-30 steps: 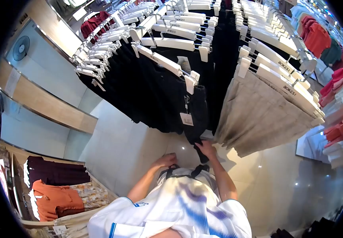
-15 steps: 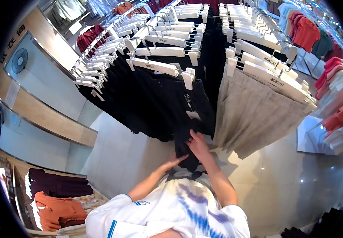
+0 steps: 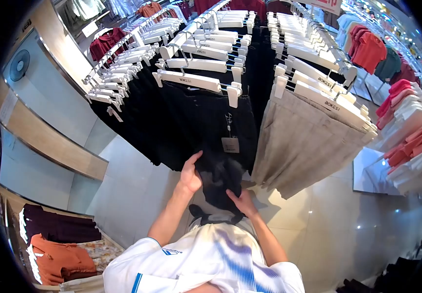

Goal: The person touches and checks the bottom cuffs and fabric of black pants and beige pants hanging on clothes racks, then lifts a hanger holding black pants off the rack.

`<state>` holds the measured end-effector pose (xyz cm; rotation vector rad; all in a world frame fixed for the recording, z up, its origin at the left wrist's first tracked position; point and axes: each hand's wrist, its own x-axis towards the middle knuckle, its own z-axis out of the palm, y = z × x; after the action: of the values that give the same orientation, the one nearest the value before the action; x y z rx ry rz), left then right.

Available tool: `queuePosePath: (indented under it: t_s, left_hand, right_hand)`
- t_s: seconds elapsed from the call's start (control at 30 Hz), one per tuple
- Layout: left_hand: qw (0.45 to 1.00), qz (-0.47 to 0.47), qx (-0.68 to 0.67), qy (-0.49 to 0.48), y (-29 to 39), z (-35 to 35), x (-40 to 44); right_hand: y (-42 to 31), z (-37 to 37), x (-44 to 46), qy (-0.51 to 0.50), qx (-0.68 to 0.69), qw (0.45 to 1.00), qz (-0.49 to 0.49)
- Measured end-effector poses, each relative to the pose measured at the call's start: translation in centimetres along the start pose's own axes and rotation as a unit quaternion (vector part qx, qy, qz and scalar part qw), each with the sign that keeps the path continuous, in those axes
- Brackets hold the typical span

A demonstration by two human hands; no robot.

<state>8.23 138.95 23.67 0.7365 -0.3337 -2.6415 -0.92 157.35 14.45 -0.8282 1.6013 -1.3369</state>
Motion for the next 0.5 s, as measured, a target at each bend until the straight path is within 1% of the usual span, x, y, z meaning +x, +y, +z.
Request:
queuePosePath:
  t_s: [0.03,0.07,0.1,0.13,0.17,0.2,0.23,0.27,0.3,0.33,0.37,0.4,0.43,0.47,0.5]
  left_hand:
    - [0.999,0.019,0.031,0.005,0.2,-0.1,0.2]
    - [0.997,0.038,0.061,0.010,0.3,-0.4,0.3]
    - [0.997,0.037,0.061,0.010,0.1,-1.3,0.7]
    - [0.985,0.077,0.150,-0.024,-0.3,-2.5,1.1]
    - [0.963,0.115,0.238,-0.059,-0.9,-3.8,1.2]
    - [0.963,0.113,0.238,-0.060,-1.5,-4.1,0.4]
    - [0.930,0.121,0.345,-0.032,-2.3,-4.4,-0.8]
    - [0.885,0.130,0.447,-0.003,-3.0,-4.6,-2.0]
    - [0.885,0.130,0.447,-0.004,-3.5,-4.8,-3.4]
    - [0.904,0.113,0.411,-0.038,-4.0,-5.2,-5.0]
    - [0.920,0.096,0.374,-0.072,-4.3,-5.7,-6.0]
    - [0.920,0.097,0.374,-0.073,-4.6,-6.3,-6.6]
    - [0.916,0.097,0.360,-0.148,-4.8,-6.9,-7.0]
    - [0.907,0.097,0.344,-0.222,-4.9,-7.2,-7.2]
    - [0.907,0.081,0.301,-0.284,-4.6,-6.2,-7.5]
  right_hand:
    - [-0.7,0.1,-0.4,0.041,0.032,0.999,0.006]
    - [-1.2,0.1,-0.6,0.041,0.032,0.999,0.007]
    - [-1.7,0.2,-0.8,0.066,0.091,0.993,-0.030]
    - [-2.0,0.1,-0.8,0.092,0.149,0.982,-0.067]
    - [-1.6,0.0,-0.4,0.089,0.253,0.962,-0.044]
    - [-2.7,-0.3,-0.5,0.091,0.252,0.962,-0.043]
    - [-4.6,-0.6,-0.6,0.070,0.363,0.929,-0.008]
    - [-5.8,-0.9,-0.4,0.046,0.468,0.882,0.027]
    - [-5.8,-0.9,0.0,0.049,0.505,0.861,0.024]
    - [-6.0,-0.8,0.3,0.049,0.505,0.862,0.023]
    - [-6.2,-0.6,0.6,0.055,0.525,0.849,0.018]
    - [-6.3,-0.5,0.8,0.061,0.545,0.836,0.013]
    - [-6.0,-0.3,1.1,0.060,0.544,0.837,0.012]
    - [-5.3,0.0,1.5,0.090,0.530,0.843,0.017]
    - [-4.8,0.2,1.7,0.119,0.516,0.848,0.024]
